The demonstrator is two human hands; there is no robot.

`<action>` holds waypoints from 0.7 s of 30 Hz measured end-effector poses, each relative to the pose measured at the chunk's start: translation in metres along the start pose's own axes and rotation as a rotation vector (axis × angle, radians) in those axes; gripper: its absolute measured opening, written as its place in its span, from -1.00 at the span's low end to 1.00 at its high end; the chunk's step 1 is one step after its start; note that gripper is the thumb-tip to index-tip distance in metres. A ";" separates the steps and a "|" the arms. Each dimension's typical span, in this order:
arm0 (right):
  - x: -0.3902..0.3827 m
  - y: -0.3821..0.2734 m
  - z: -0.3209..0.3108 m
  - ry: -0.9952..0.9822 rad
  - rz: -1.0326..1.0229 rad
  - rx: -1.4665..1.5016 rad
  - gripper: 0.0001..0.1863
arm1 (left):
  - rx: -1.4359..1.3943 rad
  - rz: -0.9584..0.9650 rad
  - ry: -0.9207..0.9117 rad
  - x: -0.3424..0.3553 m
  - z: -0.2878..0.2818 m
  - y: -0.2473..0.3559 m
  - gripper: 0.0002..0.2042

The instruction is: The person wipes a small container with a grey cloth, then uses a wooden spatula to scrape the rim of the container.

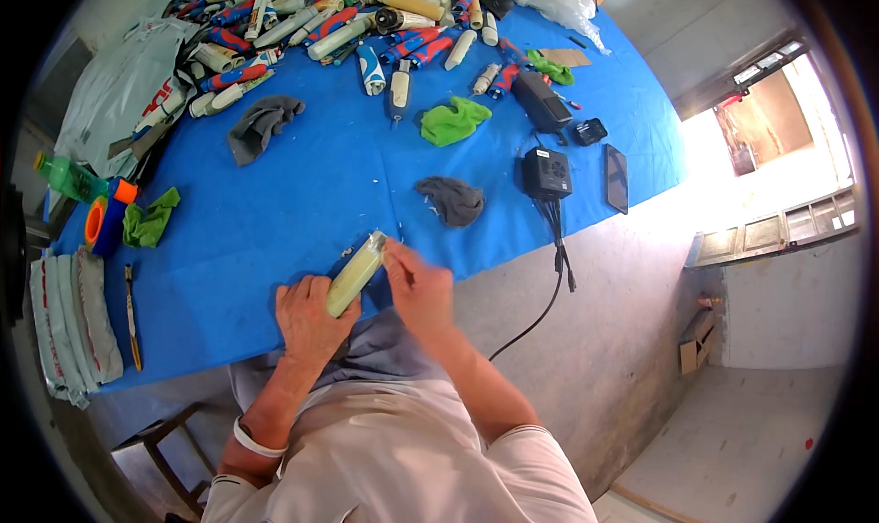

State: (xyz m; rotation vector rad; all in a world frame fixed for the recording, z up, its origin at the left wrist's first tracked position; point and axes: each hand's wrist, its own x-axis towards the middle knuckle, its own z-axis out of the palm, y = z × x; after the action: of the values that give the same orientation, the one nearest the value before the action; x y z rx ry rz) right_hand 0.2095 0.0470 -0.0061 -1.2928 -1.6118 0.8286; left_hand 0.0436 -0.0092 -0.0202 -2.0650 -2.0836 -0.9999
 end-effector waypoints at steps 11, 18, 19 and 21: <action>-0.001 -0.005 -0.004 -0.050 -0.039 -0.148 -0.74 | 0.009 -0.014 -0.021 -0.002 0.000 0.001 -0.70; -0.004 -0.008 -0.004 -0.063 -0.109 -0.177 -0.76 | 0.007 -0.006 -0.006 -0.002 0.001 -0.001 -0.70; 0.003 -0.006 -0.006 -0.034 -0.081 -0.183 -0.76 | 0.008 -0.008 -0.004 -0.002 0.001 -0.001 -0.69; 0.006 -0.007 -0.007 -0.014 -0.068 -0.196 -0.76 | 0.000 0.012 0.042 0.002 0.001 0.001 -0.70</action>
State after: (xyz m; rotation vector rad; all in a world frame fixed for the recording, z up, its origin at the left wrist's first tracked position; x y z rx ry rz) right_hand 0.2130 0.0511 0.0042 -1.3617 -1.7731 0.6520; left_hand 0.0443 -0.0073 -0.0200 -2.0351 -2.0489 -1.0330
